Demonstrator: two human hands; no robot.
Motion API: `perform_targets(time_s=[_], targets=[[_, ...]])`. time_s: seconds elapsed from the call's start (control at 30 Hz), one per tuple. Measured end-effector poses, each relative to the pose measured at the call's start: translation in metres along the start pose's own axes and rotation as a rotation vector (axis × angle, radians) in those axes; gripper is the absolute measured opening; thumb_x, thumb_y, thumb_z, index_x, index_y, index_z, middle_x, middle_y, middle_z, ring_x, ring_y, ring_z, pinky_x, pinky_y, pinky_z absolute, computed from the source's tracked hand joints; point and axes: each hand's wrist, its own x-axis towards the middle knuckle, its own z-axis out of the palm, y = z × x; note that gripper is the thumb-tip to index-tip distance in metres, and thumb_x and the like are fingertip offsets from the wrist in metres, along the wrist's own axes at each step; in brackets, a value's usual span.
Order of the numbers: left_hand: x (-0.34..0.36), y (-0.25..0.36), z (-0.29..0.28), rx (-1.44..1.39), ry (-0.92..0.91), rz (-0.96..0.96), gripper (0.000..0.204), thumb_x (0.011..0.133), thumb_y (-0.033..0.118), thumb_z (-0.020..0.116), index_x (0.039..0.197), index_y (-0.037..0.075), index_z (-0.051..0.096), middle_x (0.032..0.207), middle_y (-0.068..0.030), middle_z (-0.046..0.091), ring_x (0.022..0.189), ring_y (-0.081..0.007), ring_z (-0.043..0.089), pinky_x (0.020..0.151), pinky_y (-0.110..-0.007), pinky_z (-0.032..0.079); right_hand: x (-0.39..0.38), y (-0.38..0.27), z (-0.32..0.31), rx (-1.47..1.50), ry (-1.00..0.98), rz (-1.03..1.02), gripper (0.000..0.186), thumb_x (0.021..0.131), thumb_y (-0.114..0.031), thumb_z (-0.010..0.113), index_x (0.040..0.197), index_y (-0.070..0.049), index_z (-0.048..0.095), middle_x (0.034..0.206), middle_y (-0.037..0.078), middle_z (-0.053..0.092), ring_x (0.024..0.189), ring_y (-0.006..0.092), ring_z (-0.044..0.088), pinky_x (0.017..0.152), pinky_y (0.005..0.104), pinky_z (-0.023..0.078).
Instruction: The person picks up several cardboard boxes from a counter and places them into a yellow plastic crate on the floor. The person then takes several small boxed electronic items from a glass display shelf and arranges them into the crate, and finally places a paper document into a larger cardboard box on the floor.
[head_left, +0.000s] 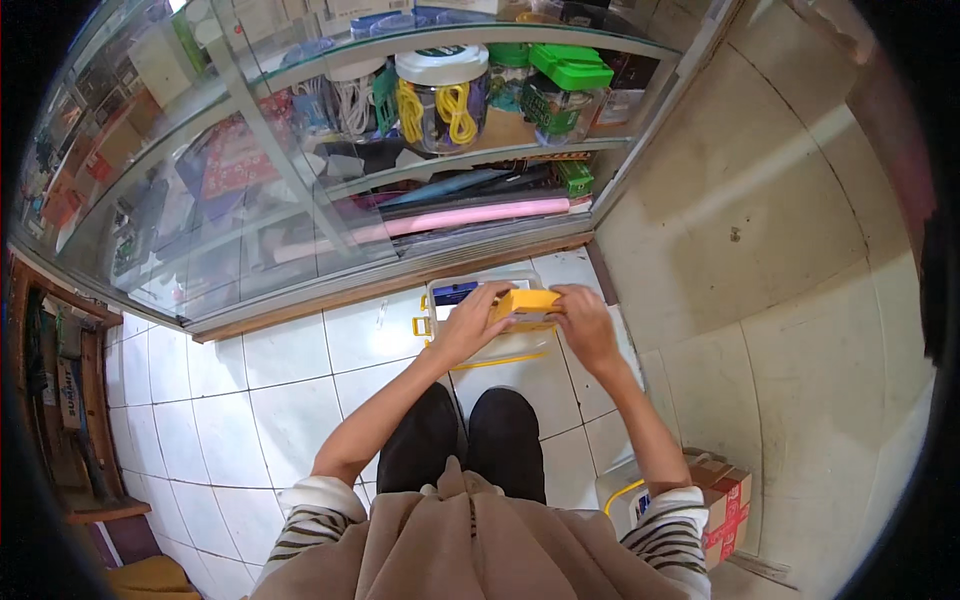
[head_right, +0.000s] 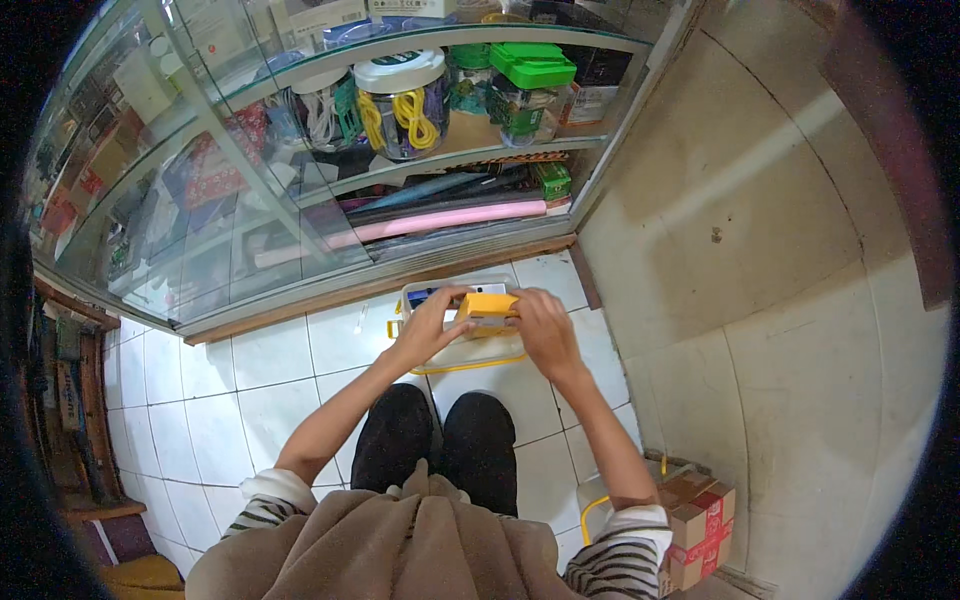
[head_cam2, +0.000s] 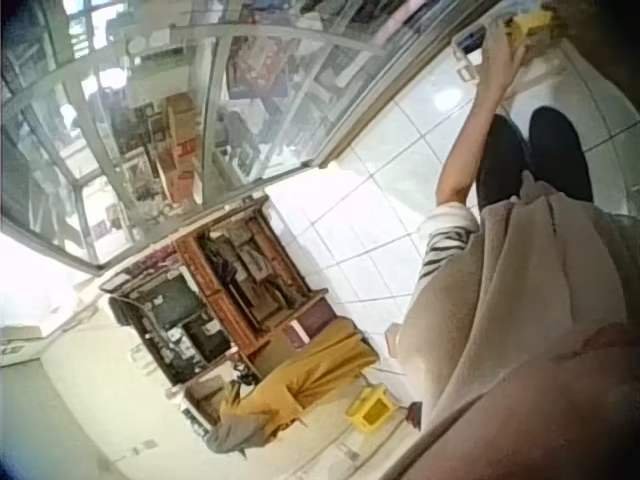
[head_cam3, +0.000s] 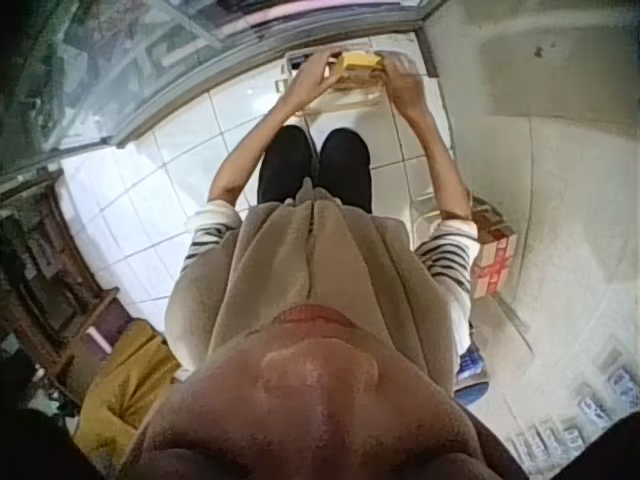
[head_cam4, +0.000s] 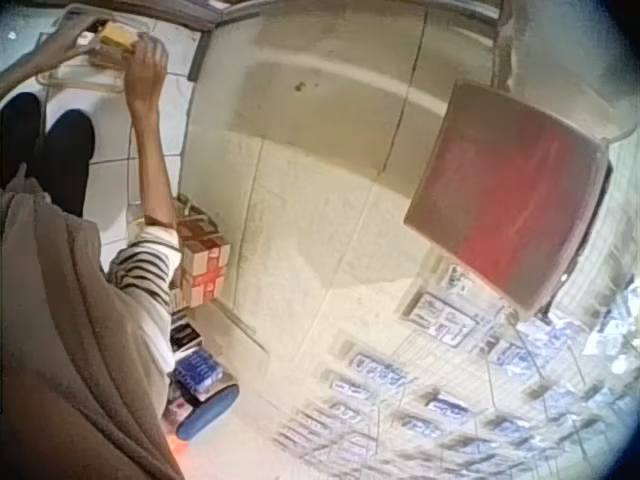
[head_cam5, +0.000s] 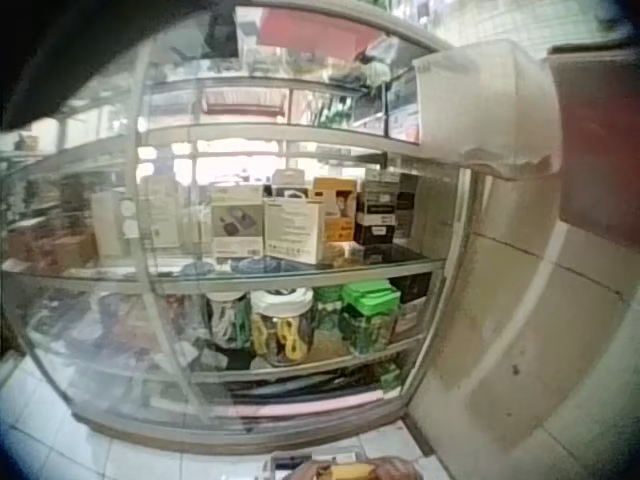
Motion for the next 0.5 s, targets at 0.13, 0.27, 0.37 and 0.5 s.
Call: perform_targets(time_s=[0.13,0.27,0.37,0.5], targets=[[-0.023,-0.032,0.031,-0.042,-0.007,-0.074,0.042,0.078,0.019,0.058,0.111,0.002,0.039,0.101,-0.0161,0.048,0.094,-0.0293,0.050,0.081,-0.035,0.041,-0.030,0.016,0.044,-0.019,-0.043,0.022,0.025,0.067,-0.007,0.061,0.088,-0.002,0.050,0.098,0.010,0.054,0.094,0.0257,0.050,0.082,0.0364,0.041],[-0.038,-0.063,0.059,-0.043,-0.064,-0.197,0.045,0.078,0.019,0.060,0.113,0.002,0.037,0.106,-0.0161,0.046,0.099,-0.0281,0.048,0.084,-0.035,0.045,-0.047,0.033,0.074,-0.033,-0.104,0.006,0.025,0.066,-0.006,0.061,0.087,-0.002,0.050,0.098,0.010,0.054,0.095,0.0257,0.050,0.082,0.0367,0.041],[-0.044,-0.077,0.075,0.013,-0.044,-0.233,0.044,0.076,0.016,0.061,0.111,0.002,0.038,0.103,-0.0155,0.045,0.097,-0.0280,0.049,0.080,-0.036,0.046,-0.053,0.044,0.094,0.022,-0.164,0.013,0.021,0.067,-0.005,0.058,0.086,-0.002,0.049,0.099,0.011,0.054,0.095,0.0254,0.049,0.083,0.0370,0.040],[-0.042,-0.089,0.090,0.104,-0.030,-0.253,0.039,0.073,0.007,0.060,0.106,0.002,0.039,0.099,-0.0149,0.042,0.092,-0.0285,0.051,0.072,-0.037,0.048,-0.059,0.063,0.119,-0.031,-0.228,-0.015,0.013,0.072,-0.006,0.051,0.084,-0.002,0.050,0.098,0.011,0.052,0.094,0.0251,0.049,0.083,0.0368,0.040]])
